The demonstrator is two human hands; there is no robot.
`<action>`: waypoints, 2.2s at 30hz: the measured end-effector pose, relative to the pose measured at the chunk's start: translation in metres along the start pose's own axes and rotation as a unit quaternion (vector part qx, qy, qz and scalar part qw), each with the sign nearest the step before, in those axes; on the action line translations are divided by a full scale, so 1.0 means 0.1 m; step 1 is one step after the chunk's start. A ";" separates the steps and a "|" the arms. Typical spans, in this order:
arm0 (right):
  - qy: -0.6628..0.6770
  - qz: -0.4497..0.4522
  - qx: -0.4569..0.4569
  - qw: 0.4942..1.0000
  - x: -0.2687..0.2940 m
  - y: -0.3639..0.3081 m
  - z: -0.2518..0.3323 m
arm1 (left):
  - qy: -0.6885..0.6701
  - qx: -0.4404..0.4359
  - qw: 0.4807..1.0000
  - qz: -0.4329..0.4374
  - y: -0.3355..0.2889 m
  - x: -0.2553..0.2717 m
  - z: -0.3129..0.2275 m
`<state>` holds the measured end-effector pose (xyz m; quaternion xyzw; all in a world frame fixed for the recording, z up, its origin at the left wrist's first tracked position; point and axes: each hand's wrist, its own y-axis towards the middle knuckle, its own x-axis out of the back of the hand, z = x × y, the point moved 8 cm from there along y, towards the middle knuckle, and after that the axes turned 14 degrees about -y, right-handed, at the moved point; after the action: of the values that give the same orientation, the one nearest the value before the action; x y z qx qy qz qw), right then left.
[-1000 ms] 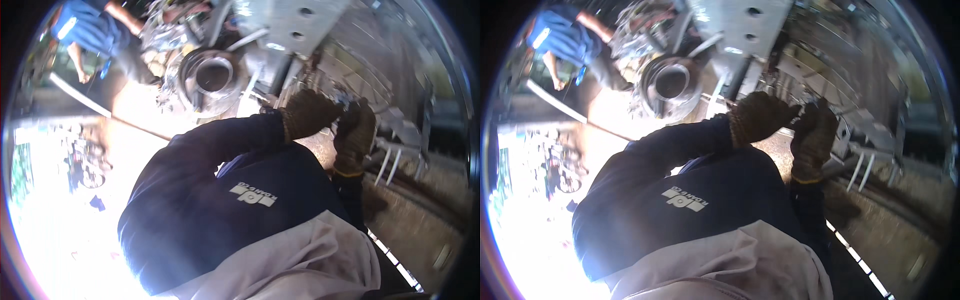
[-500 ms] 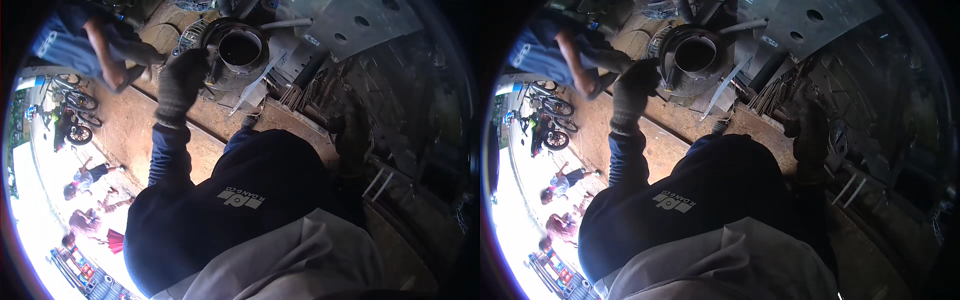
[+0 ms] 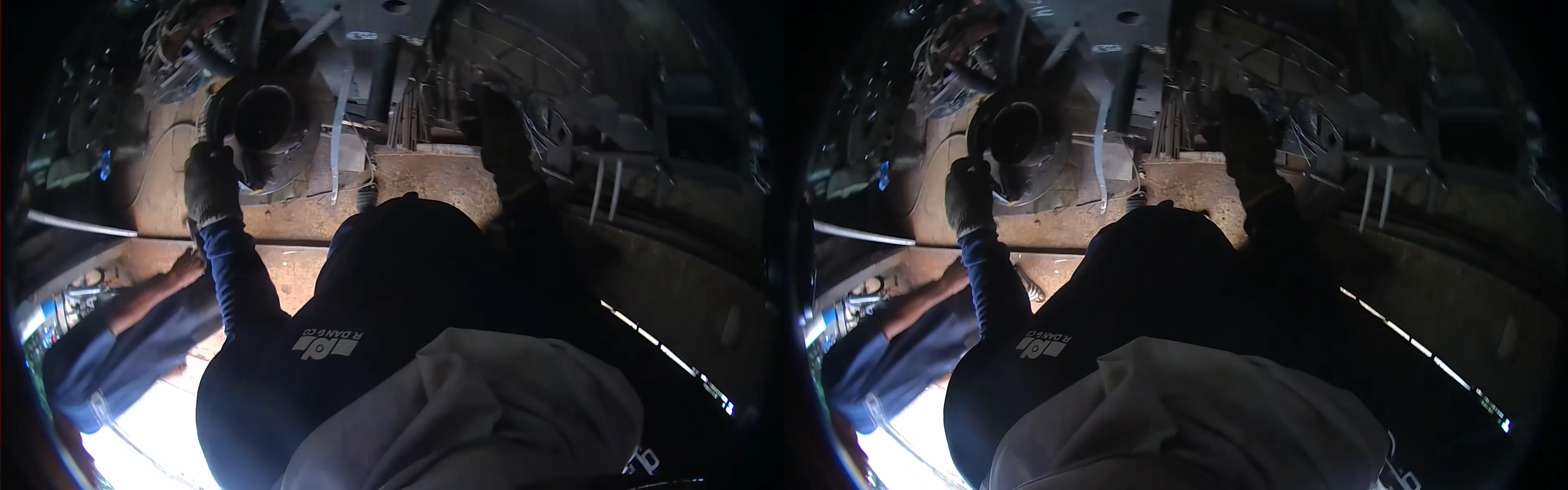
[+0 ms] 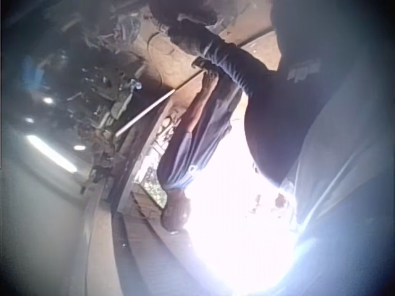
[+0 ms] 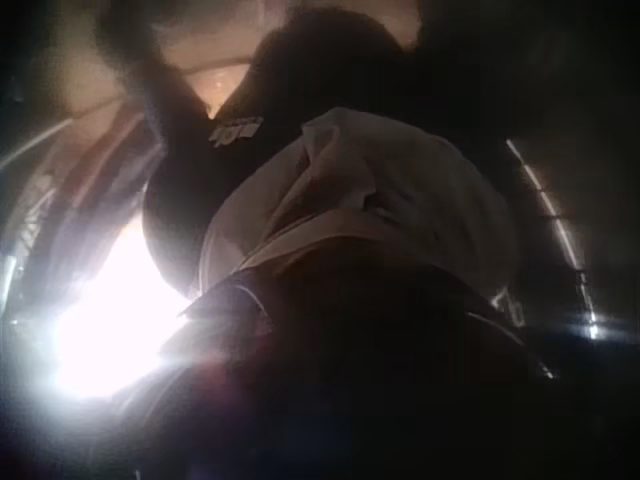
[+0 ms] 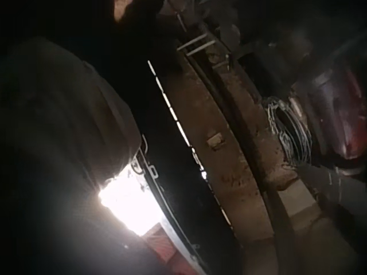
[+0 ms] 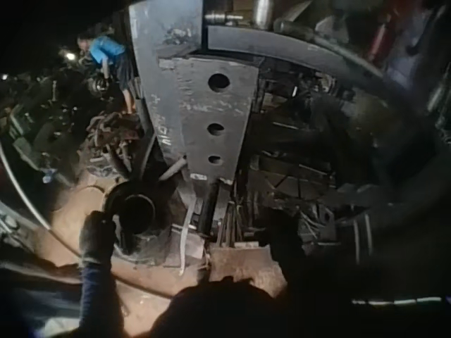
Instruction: The person uses their hands to position and secure thin metal rods and components within a large industrial press or assembly fixture on a fabrication floor.
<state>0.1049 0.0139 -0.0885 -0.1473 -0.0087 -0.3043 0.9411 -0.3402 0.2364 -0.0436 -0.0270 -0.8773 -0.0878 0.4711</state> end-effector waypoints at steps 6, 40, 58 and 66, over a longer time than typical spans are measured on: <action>-0.087 0.080 0.116 0.986 -0.28 0.36 0.30 | 0.074 -0.025 0.997 -0.010 -0.01 0.11 -0.29; -0.171 0.171 -0.102 0.965 -0.41 -0.99 -0.05 | -0.579 0.054 0.600 0.549 -0.82 -1.73 -2.71; -0.147 -0.289 -0.050 0.945 0.84 -1.58 -0.19 | -0.241 -0.409 0.704 0.528 -0.93 -1.64 -4.11; -0.665 -0.201 0.077 0.715 1.43 -1.33 -0.04 | -0.126 -0.551 0.803 0.188 -0.15 -2.11 -4.70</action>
<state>0.1443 -0.1716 -0.0412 -0.2334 -0.6850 -0.3086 0.6173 0.1613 0.1450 0.0327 -0.4573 -0.7104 -0.4623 0.2694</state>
